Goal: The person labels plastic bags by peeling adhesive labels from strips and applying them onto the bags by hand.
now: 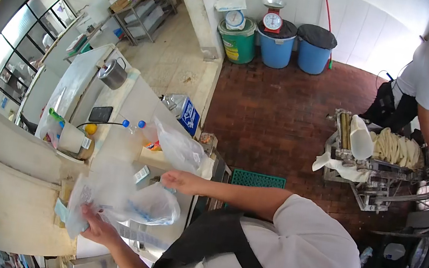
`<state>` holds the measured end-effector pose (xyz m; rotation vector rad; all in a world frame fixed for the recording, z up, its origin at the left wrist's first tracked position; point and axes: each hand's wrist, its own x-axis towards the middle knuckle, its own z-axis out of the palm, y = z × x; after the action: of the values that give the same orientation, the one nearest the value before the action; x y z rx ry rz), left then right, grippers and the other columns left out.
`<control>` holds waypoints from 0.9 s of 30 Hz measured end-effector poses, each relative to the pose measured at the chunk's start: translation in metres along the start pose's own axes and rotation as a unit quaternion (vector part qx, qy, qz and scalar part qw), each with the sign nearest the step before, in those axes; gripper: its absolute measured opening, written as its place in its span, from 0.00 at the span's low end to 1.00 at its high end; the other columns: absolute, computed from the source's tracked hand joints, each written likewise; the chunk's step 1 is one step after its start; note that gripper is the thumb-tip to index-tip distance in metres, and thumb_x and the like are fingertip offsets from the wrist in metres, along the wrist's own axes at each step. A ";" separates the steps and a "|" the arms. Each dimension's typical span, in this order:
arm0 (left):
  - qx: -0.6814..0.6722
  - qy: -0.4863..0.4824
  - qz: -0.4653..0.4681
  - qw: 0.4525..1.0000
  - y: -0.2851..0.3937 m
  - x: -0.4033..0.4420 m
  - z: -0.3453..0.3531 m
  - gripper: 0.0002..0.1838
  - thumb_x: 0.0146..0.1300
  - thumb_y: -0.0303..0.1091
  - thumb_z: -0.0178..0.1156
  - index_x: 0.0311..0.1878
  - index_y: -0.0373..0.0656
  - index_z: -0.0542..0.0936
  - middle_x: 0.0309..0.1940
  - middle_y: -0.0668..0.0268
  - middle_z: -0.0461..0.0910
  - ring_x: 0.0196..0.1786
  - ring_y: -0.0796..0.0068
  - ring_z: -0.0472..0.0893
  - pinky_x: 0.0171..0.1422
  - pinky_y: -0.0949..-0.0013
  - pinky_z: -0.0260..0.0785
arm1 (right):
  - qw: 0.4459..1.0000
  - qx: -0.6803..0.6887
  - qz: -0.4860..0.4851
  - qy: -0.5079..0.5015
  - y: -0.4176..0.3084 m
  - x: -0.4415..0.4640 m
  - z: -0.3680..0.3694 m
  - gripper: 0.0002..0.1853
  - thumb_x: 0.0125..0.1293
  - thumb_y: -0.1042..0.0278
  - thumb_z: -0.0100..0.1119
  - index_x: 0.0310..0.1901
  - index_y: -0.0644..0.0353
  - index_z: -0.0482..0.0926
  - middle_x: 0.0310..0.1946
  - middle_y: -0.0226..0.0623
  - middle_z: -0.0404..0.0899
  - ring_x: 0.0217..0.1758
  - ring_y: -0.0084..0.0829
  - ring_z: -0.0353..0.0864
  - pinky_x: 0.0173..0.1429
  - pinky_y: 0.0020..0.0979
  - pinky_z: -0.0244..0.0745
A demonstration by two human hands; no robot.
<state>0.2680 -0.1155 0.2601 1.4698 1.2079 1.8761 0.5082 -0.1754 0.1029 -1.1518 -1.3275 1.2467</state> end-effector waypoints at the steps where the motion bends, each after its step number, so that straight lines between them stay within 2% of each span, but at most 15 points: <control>1: -0.068 0.019 -0.018 0.997 0.011 -0.006 0.001 0.22 0.69 0.47 0.63 0.46 0.32 0.83 0.41 0.59 0.85 0.39 0.70 0.81 0.36 0.67 0.71 | 1.000 -0.007 -0.009 -0.004 -0.012 -0.003 0.001 0.33 0.74 0.39 0.50 0.65 0.63 0.71 0.60 0.42 0.77 0.66 0.38 0.74 0.70 0.36 0.67; 4: -0.085 -0.010 -0.107 0.991 0.017 -0.024 -0.014 0.24 0.64 0.46 0.68 0.49 0.31 0.80 0.42 0.59 0.83 0.39 0.70 0.80 0.33 0.66 0.70 | 0.998 0.052 -0.041 -0.008 -0.017 0.002 0.014 0.32 0.73 0.36 0.51 0.60 0.61 0.75 0.58 0.40 0.78 0.63 0.35 0.76 0.67 0.36 0.69; 7: -0.185 -0.019 -0.159 0.970 0.021 -0.039 -0.009 0.28 0.62 0.47 0.70 0.53 0.31 0.78 0.45 0.56 0.82 0.40 0.68 0.81 0.33 0.64 0.73 | 0.975 0.190 0.064 -0.096 -0.020 0.005 0.014 0.33 0.72 0.34 0.51 0.60 0.57 0.75 0.56 0.38 0.78 0.60 0.32 0.77 0.63 0.38 0.72; 9: -0.225 -0.044 -0.154 0.961 0.030 -0.055 0.003 0.28 0.62 0.47 0.69 0.53 0.30 0.78 0.46 0.56 0.81 0.40 0.66 0.81 0.34 0.64 0.74 | 0.941 0.308 0.079 -0.120 -0.005 0.009 0.020 0.30 0.73 0.35 0.49 0.60 0.55 0.74 0.55 0.37 0.79 0.58 0.30 0.78 0.60 0.39 0.73; 10: -0.201 -0.122 -0.184 0.954 0.020 -0.052 -0.013 0.30 0.63 0.46 0.68 0.57 0.29 0.76 0.49 0.55 0.81 0.44 0.63 0.83 0.37 0.62 0.76 | 0.918 0.364 0.085 -0.131 -0.005 0.009 0.020 0.29 0.74 0.36 0.48 0.60 0.55 0.73 0.54 0.36 0.79 0.58 0.29 0.78 0.59 0.39 0.74; 13: -0.293 -0.241 -0.172 0.909 -0.019 -0.048 -0.025 0.34 0.63 0.37 0.66 0.67 0.29 0.66 0.60 0.48 0.75 0.58 0.53 0.80 0.57 0.48 0.78 | 0.880 0.443 0.094 -0.141 -0.024 0.002 0.018 0.20 0.77 0.48 0.51 0.57 0.54 0.74 0.45 0.31 0.81 0.50 0.28 0.81 0.53 0.39 0.78; 16: -0.254 -0.210 -0.103 0.938 -0.015 -0.053 -0.019 0.28 0.66 0.46 0.62 0.60 0.34 0.76 0.53 0.53 0.81 0.48 0.57 0.84 0.51 0.53 0.79 | 0.855 0.508 0.035 -0.094 -0.023 0.000 0.023 0.17 0.75 0.53 0.56 0.57 0.54 0.75 0.42 0.28 0.81 0.44 0.24 0.83 0.47 0.35 0.81; 17: -0.209 -0.222 0.004 0.952 -0.031 -0.050 -0.027 0.26 0.67 0.46 0.61 0.60 0.35 0.76 0.52 0.53 0.81 0.48 0.57 0.84 0.52 0.51 0.78 | 0.864 0.495 0.034 -0.086 -0.023 0.000 0.020 0.16 0.74 0.55 0.57 0.56 0.54 0.75 0.41 0.27 0.81 0.41 0.23 0.83 0.45 0.34 0.81; 18: -0.196 -0.212 0.035 0.957 -0.034 -0.049 -0.033 0.26 0.67 0.46 0.61 0.60 0.35 0.76 0.52 0.53 0.81 0.48 0.57 0.84 0.52 0.51 0.78 | 0.872 0.483 0.033 -0.077 -0.025 0.001 0.013 0.15 0.74 0.57 0.58 0.56 0.54 0.76 0.40 0.26 0.81 0.39 0.22 0.83 0.43 0.32 0.82; 22: -0.196 -0.190 0.031 0.961 -0.033 -0.053 -0.034 0.26 0.66 0.46 0.61 0.59 0.35 0.77 0.52 0.53 0.81 0.48 0.57 0.84 0.53 0.51 0.78 | 0.875 0.474 -0.044 -0.085 -0.046 -0.009 -0.018 0.12 0.74 0.60 0.58 0.54 0.52 0.78 0.37 0.23 0.81 0.32 0.19 0.81 0.36 0.28 0.82; 25: -0.194 -0.180 0.022 0.964 -0.033 -0.056 -0.034 0.26 0.66 0.45 0.61 0.59 0.35 0.77 0.52 0.53 0.82 0.48 0.57 0.84 0.53 0.52 0.78 | 0.893 0.451 -0.015 0.010 -0.069 -0.018 -0.027 0.11 0.75 0.60 0.56 0.53 0.52 0.79 0.31 0.21 0.78 0.27 0.14 0.75 0.29 0.24 0.76; 27: -0.194 -0.176 0.023 0.965 -0.032 -0.058 -0.027 0.26 0.66 0.45 0.61 0.59 0.35 0.77 0.51 0.53 0.82 0.48 0.57 0.84 0.53 0.52 0.78 | 0.908 0.419 -0.009 -0.002 -0.067 -0.019 -0.028 0.13 0.76 0.59 0.56 0.55 0.54 0.78 0.28 0.20 0.74 0.25 0.14 0.71 0.29 0.23 0.73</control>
<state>0.2559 -0.1545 0.2010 1.5278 0.6069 1.6651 0.5357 -0.1938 0.1702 -0.5102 -0.6504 1.5715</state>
